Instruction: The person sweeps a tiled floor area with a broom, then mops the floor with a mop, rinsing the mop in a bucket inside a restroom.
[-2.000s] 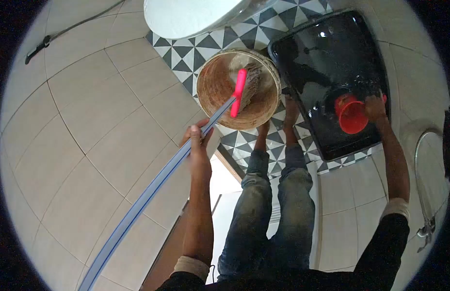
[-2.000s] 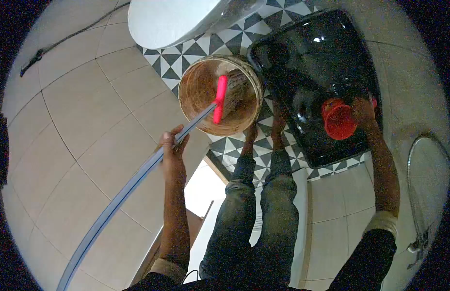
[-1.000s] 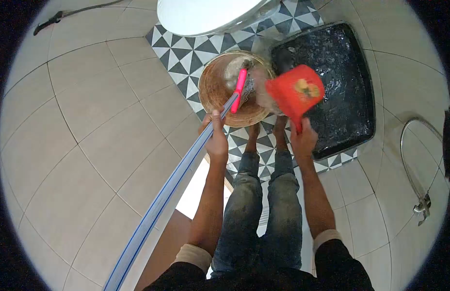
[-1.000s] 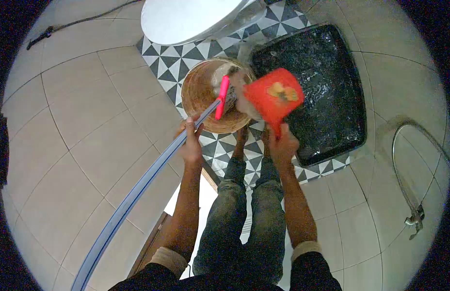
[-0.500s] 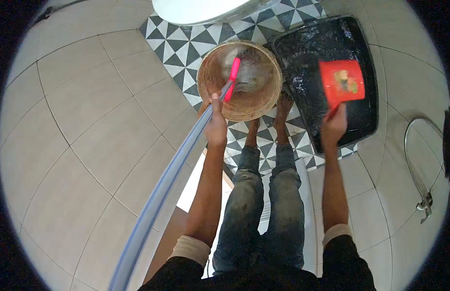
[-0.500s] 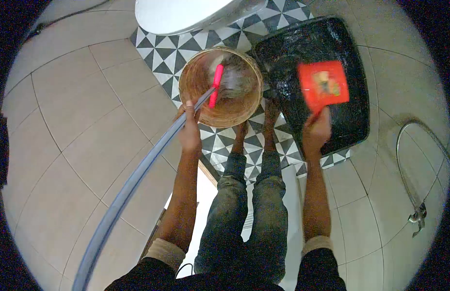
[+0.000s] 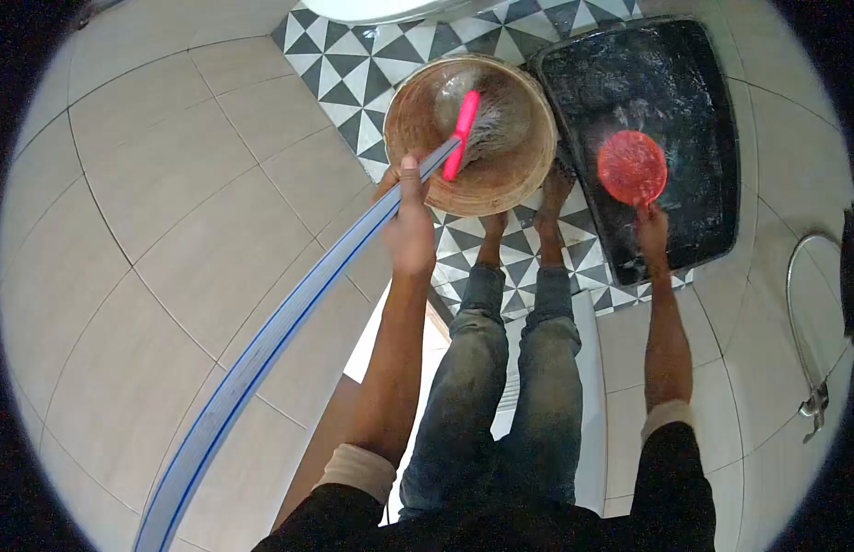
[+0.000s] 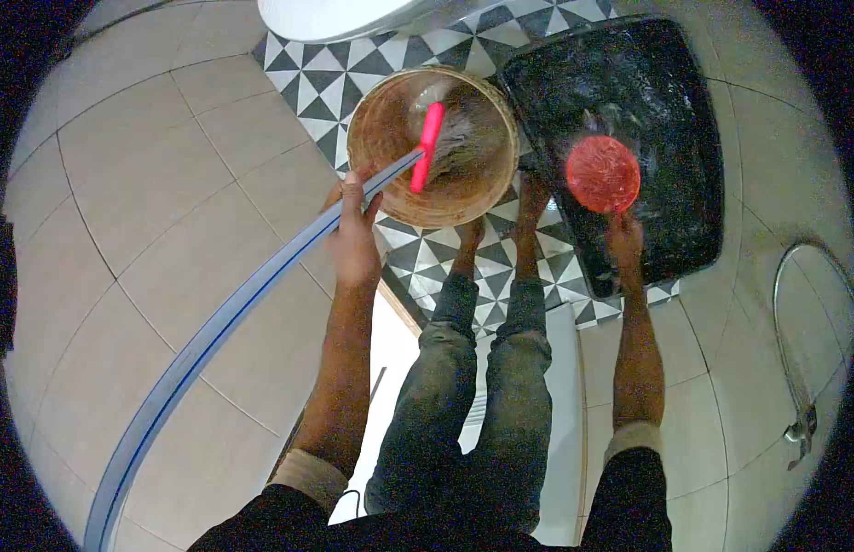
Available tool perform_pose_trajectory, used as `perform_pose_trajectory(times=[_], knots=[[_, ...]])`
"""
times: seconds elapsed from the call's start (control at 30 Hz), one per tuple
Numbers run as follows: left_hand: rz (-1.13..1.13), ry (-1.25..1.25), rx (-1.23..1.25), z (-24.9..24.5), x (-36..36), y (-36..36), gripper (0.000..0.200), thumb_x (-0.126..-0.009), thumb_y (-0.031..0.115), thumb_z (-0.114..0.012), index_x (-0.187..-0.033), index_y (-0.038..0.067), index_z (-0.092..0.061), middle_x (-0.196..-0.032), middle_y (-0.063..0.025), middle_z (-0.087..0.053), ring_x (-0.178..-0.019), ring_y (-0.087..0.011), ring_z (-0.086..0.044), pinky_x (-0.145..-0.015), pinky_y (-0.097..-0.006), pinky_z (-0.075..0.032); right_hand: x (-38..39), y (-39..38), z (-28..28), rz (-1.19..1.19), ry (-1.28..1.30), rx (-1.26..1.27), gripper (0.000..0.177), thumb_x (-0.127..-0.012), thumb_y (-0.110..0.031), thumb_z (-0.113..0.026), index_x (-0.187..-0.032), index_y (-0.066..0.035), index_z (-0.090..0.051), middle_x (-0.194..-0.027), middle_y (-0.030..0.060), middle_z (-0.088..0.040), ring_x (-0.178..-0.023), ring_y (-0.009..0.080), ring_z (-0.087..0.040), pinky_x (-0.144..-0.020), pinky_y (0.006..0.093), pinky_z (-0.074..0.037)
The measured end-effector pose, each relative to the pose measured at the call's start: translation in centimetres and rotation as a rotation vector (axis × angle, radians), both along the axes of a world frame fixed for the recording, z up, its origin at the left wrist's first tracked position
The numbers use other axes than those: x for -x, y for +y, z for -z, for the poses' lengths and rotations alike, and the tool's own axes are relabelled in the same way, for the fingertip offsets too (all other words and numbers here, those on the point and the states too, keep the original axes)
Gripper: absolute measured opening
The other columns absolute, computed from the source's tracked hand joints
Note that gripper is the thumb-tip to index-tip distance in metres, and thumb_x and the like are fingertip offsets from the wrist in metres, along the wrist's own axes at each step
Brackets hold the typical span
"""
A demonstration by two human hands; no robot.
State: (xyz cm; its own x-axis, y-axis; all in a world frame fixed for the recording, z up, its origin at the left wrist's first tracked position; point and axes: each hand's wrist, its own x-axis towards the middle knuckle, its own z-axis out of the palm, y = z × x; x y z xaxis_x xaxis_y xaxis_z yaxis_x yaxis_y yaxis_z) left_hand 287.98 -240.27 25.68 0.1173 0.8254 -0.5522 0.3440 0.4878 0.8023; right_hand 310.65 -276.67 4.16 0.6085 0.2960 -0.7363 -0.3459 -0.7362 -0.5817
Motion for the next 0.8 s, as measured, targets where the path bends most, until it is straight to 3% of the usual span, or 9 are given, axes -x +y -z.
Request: perform_pose_trajectory(times=[0.03,0.1,0.27,0.33,0.43,0.5,0.63,0.7,0.8], knots=[[-0.042,-0.01,-0.013,-0.2,-0.4,-0.1,0.039,-0.1,0.034,-0.057,-0.111,-0.002,-0.063,-0.11,-0.0125,-0.064,-0.106,-0.0188,-0.06,-0.094,-0.035,-0.05,0.7,-1.0,-0.6,-0.045,-0.053,-0.026,0.029,-0.095,-0.033,-0.065,-0.083,-0.007,-0.064,-0.063,0.002,-0.057,-0.057,0.008,-0.05,-0.05,0.0288,-0.039],[-0.084,-0.031,-0.029,-0.4,-1.1,-0.2,0.038,-0.1,0.032,-0.058,-0.111,-0.003,-0.065,-0.109,-0.0119,-0.065,-0.103,-0.0174,-0.061,-0.09,-0.0318,-0.05,2.9,3.7,-8.2,-0.28,-0.517,-0.139,0.024,-0.092,-0.027,-0.069,-0.093,-0.003,-0.066,-0.066,0.0032,-0.059,-0.056,0.011,-0.052,-0.051,0.0303,-0.04],[-0.071,-0.008,-0.05,0.7,-1.5,-0.6,0.039,-0.1,0.032,-0.058,-0.111,-0.005,-0.065,-0.106,-0.0133,-0.067,-0.099,-0.0168,-0.063,-0.088,-0.0295,-0.05,9.8,11.6,-15.3,-0.204,-0.467,-0.037,0.019,-0.086,-0.016,-0.071,-0.098,-0.003,-0.063,-0.075,0.0155,-0.062,-0.063,0.0278,-0.059,-0.06,0.0411,-0.047],[-0.065,0.008,-0.073,0.9,-2.1,-0.7,0.038,-0.1,0.031,-0.058,-0.106,-0.005,-0.066,-0.101,-0.0125,-0.068,-0.094,-0.0163,-0.063,-0.085,-0.0287,-0.05,11.7,13.9,-15.2,-0.251,-0.487,0.011,0.02,-0.084,-0.014,-0.071,-0.098,-0.003,-0.062,-0.081,0.0183,-0.064,-0.066,0.0319,-0.061,-0.062,0.0427,-0.048],[-0.044,0.049,-0.145,2.1,-2.4,-0.4,0.036,-0.1,0.029,-0.059,-0.096,-0.005,-0.067,-0.089,-0.0102,-0.068,-0.082,-0.0153,-0.061,-0.077,-0.028,-0.049,13.2,16.7,-14.0,-0.171,-0.7,-0.209,0.013,-0.086,-0.014,-0.068,-0.087,-0.004,-0.06,-0.074,0.0148,-0.059,-0.063,0.0327,-0.059,-0.058,0.0385,-0.047],[-0.033,0.071,-0.189,3.3,-2.1,-0.1,0.036,-0.1,0.029,-0.059,-0.089,-0.005,-0.066,-0.082,-0.0086,-0.067,-0.075,-0.0148,-0.059,-0.072,-0.028,-0.048,12.9,17.4,-14.3,-0.263,-0.615,-0.1,0.024,-0.081,-0.015,-0.07,-0.099,-0.003,-0.059,-0.093,0.0189,-0.062,-0.081,0.0412,-0.063,-0.067,0.0476,-0.051],[0.03,0.149,-0.234,6.2,-0.7,1.1,0.039,-0.098,0.032,-0.062,-0.082,-0.004,-0.062,-0.072,-0.0061,-0.06,-0.067,-0.015,-0.052,-0.066,-0.0302,-0.045,9.9,16.4,-14.9,-0.169,-0.709,-0.132,0.022,-0.085,-0.015,-0.066,-0.101,-0.004,-0.059,-0.093,0.0197,-0.062,-0.087,0.0434,-0.062,-0.071,0.0486,-0.051],[0.049,0.251,-0.233,8.2,-0.1,1.3,0.041,-0.097,0.034,-0.063,-0.082,-0.004,-0.061,-0.071,-0.006,-0.059,-0.067,-0.0161,-0.051,-0.067,-0.0317,-0.045,7.1,14.7,-15.3,-0.222,-0.964,0.064,0.021,-0.088,-0.016,-0.06,-0.104,-0.002,-0.057,-0.095,0.0208,-0.061,-0.09,0.044,-0.062,-0.073,0.0492,-0.051],[-0.041,0.058,-0.217,8.3,-0.4,1.5,0.046,-0.094,0.04,-0.065,-0.094,-0.006,-0.063,-0.083,-0.0115,-0.064,-0.075,-0.0204,-0.056,-0.071,-0.0365,-0.047,2.6,9.1,-11.6,-0.303,-0.92,0.363,0.026,-0.091,-0.018,-0.055,-0.11,-0.001,-0.052,-0.097,0.0234,-0.061,-0.091,0.0456,-0.062,-0.075,0.051,-0.05]])
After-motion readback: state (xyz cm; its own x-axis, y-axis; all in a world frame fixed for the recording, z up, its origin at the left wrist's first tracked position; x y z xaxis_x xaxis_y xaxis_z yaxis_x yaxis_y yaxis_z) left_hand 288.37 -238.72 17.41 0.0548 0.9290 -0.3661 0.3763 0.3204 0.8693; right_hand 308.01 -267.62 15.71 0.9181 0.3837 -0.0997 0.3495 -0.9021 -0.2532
